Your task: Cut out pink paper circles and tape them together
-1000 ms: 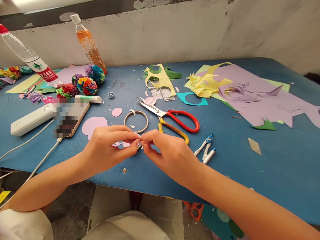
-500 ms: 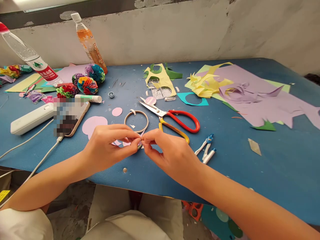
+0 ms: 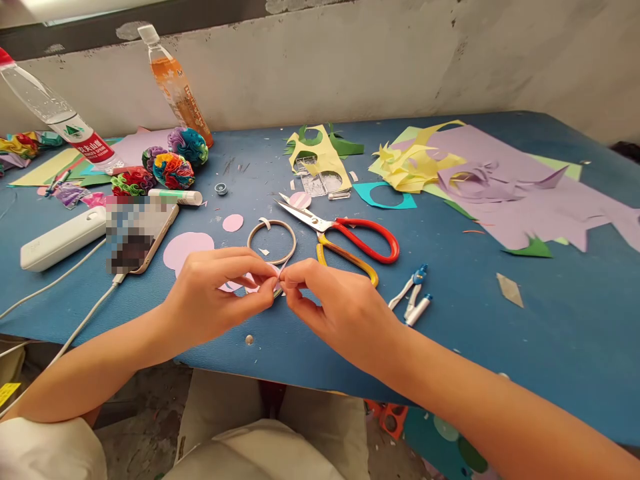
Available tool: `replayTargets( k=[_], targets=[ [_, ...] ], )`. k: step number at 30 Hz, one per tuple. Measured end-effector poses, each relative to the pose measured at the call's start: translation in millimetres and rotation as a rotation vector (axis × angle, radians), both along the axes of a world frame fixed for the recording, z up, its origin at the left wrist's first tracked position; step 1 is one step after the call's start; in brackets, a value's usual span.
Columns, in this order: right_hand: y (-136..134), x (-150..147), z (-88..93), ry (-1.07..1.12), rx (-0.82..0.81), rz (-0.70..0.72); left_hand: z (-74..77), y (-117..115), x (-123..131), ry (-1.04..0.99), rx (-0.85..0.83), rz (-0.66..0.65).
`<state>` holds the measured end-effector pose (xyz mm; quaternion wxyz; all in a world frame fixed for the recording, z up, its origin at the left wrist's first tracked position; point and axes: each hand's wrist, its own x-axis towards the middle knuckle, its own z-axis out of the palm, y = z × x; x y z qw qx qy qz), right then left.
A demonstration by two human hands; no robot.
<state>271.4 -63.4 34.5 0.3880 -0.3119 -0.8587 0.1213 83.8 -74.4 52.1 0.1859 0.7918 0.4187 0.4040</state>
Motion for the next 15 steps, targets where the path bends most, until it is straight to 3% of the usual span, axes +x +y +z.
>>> replayTargets(
  k=[9, 15],
  targets=[
    [-1, -5, 11.3, 0.295, -0.403, -0.010, 7.1, 1, -1, -0.188, -0.226, 0.034],
    [7, -6, 15.7, 0.529, -0.570, -0.028, 16.0, 8, -7, -0.233, -0.364, 0.115]
  ],
)
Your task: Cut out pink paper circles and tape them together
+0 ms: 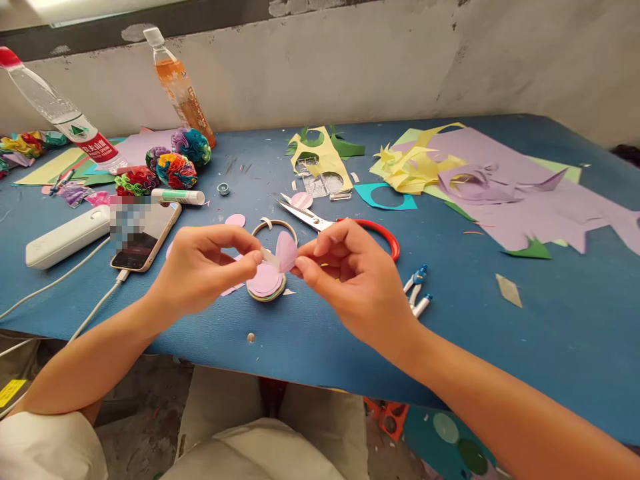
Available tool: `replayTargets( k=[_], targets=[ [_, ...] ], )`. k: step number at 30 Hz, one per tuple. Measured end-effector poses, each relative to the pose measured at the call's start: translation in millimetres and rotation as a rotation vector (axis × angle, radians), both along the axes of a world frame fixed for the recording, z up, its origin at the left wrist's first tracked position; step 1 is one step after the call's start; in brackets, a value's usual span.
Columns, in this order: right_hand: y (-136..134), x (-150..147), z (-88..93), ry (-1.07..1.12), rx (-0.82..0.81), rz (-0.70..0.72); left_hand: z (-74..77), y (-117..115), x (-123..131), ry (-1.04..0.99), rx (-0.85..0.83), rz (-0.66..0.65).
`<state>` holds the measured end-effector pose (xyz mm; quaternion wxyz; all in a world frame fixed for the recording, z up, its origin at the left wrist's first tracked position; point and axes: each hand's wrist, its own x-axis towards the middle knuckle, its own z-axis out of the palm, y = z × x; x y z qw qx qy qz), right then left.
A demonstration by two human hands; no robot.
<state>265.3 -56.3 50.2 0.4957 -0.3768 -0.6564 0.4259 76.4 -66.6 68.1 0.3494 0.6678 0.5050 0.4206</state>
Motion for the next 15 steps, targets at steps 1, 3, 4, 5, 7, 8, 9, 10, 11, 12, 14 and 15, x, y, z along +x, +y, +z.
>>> replayTargets(
  k=[1, 3, 4, 5, 7, 8, 9, 10, 11, 12, 14, 15],
  targets=[
    [2, 0, 0.2, 0.032, -0.015, -0.014, 1.5, 2, -2, 0.010, -0.015, 0.014],
    [7, 1, -0.1, 0.071, -0.030, -0.044, 4.7, 8, -7, 0.049, -0.005, 0.060],
    [9, 1, -0.7, 0.080, -0.027, -0.058, 6.4, 12, -11, 0.084, 0.014, 0.094],
    [11, 1, -1.7, 0.083, -0.020, -0.067, 8.1, 17, -16, 0.135, 0.036, 0.135],
    [15, 2, -4.7, 0.072, 0.005, -0.075, 11.4, 27, -27, 0.297, 0.065, 0.236],
    [17, 2, -6.6, 0.056, 0.019, -0.074, 12.8, 32, -33, 0.416, 0.051, 0.281],
    [18, 2, -8.7, 0.033, 0.033, -0.071, 13.7, 37, -38, 0.545, 0.021, 0.316],
    [19, 2, -10.9, 0.003, 0.047, -0.068, 14.2, 41, -44, 0.669, -0.014, 0.339],
    [20, 2, -13.1, -0.032, 0.061, -0.064, 14.0, 45, -49, 0.770, -0.044, 0.359],
    [20, 2, -15.2, -0.068, 0.077, -0.062, 13.2, 47, -52, 0.839, -0.061, 0.368],
    [20, 2, -19.0, -0.136, 0.115, -0.061, 10.1, 51, -57, 0.860, -0.025, 0.351],
    [20, 1, -20.6, -0.166, 0.139, -0.060, 7.9, 51, -58, 0.829, 0.024, 0.331]
  ],
)
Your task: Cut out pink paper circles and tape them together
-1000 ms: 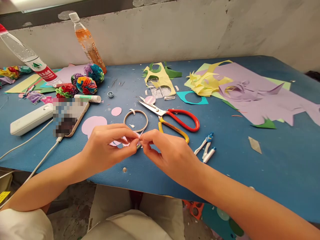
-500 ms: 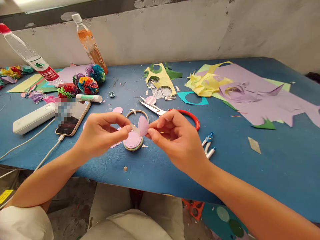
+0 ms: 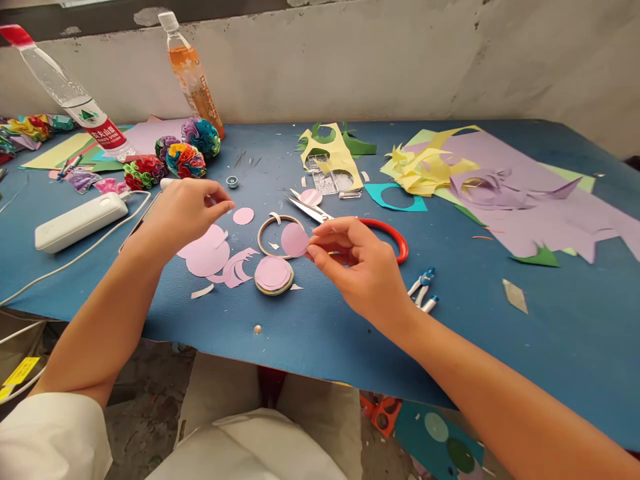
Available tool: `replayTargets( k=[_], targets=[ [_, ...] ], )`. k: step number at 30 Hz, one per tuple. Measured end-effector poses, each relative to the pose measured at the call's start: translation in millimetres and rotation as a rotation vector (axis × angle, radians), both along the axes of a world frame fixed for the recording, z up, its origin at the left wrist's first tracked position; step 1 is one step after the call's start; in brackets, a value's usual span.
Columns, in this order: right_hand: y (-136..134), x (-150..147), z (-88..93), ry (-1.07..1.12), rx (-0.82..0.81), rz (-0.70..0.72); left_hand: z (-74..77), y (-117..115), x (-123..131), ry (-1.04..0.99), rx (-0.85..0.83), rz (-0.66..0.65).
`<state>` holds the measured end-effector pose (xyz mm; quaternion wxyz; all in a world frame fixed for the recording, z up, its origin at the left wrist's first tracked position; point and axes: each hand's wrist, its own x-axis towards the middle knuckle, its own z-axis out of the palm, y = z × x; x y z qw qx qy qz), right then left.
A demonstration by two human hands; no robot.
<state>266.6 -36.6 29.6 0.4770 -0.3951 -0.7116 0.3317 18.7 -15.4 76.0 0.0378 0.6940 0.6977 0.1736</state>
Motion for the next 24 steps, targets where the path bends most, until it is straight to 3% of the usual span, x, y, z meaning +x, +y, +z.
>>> replayTargets(
  k=[5, 12, 20, 24],
  targets=[
    [-2, -1, -4.9, -0.126, 0.085, 0.005, -9.2, -4, 7, -0.180, 0.174, -0.177],
    [0, -2, -5.8, -0.139, 0.042, 0.059, -7.0, -14, 25, -0.461, -0.145, -0.643],
    [0, -2, -5.4, -0.132, 0.005, 0.076, -11.9, -8, 21, -0.666, -0.288, -0.668],
    [-2, -1, -5.1, -0.153, 0.004, 0.059, -8.0, -11, 22, -0.675, -0.306, -0.692]
  ],
)
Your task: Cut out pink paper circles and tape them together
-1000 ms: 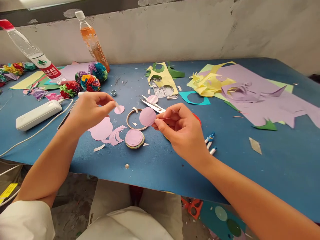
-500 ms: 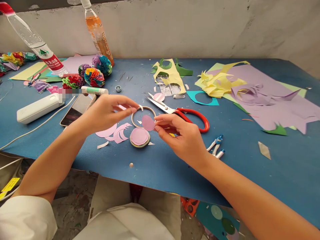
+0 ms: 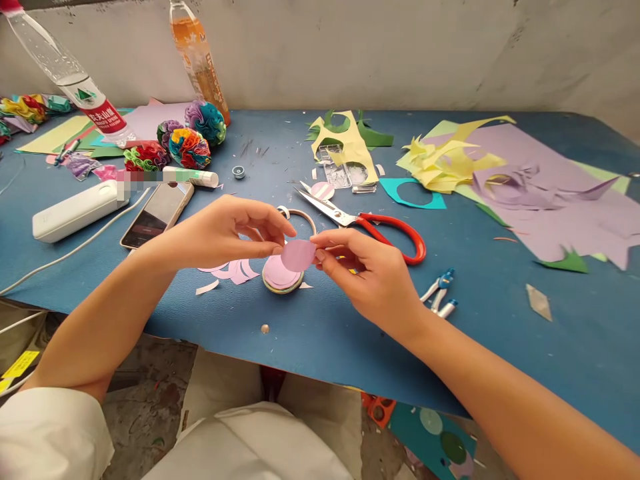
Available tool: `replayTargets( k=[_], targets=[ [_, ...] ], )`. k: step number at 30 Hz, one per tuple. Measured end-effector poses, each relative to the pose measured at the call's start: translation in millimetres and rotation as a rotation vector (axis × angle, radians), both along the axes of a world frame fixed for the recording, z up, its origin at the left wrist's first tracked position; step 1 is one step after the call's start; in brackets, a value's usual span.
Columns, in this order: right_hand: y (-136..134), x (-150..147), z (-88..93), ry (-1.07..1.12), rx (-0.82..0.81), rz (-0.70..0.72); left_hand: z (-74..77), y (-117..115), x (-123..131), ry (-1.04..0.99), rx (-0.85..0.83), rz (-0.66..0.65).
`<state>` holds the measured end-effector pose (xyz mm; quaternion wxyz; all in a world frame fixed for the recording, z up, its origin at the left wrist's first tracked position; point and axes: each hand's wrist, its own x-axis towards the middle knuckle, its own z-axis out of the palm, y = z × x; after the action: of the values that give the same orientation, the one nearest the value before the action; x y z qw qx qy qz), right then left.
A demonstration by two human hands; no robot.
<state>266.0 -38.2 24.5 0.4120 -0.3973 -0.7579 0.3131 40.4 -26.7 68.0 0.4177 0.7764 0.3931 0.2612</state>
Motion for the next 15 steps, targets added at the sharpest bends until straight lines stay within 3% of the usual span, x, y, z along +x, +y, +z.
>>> replayTargets(
  k=[9, 15],
  targets=[
    [-3, -4, 1.4, 0.002, 0.106, 0.001, 5.0, -5, -1, 0.098, 0.252, 0.028],
    [-5, -5, -1.3, -0.049, 0.313, 0.054, 15.6, -15, -1, 0.284, 0.483, -0.067]
  ],
)
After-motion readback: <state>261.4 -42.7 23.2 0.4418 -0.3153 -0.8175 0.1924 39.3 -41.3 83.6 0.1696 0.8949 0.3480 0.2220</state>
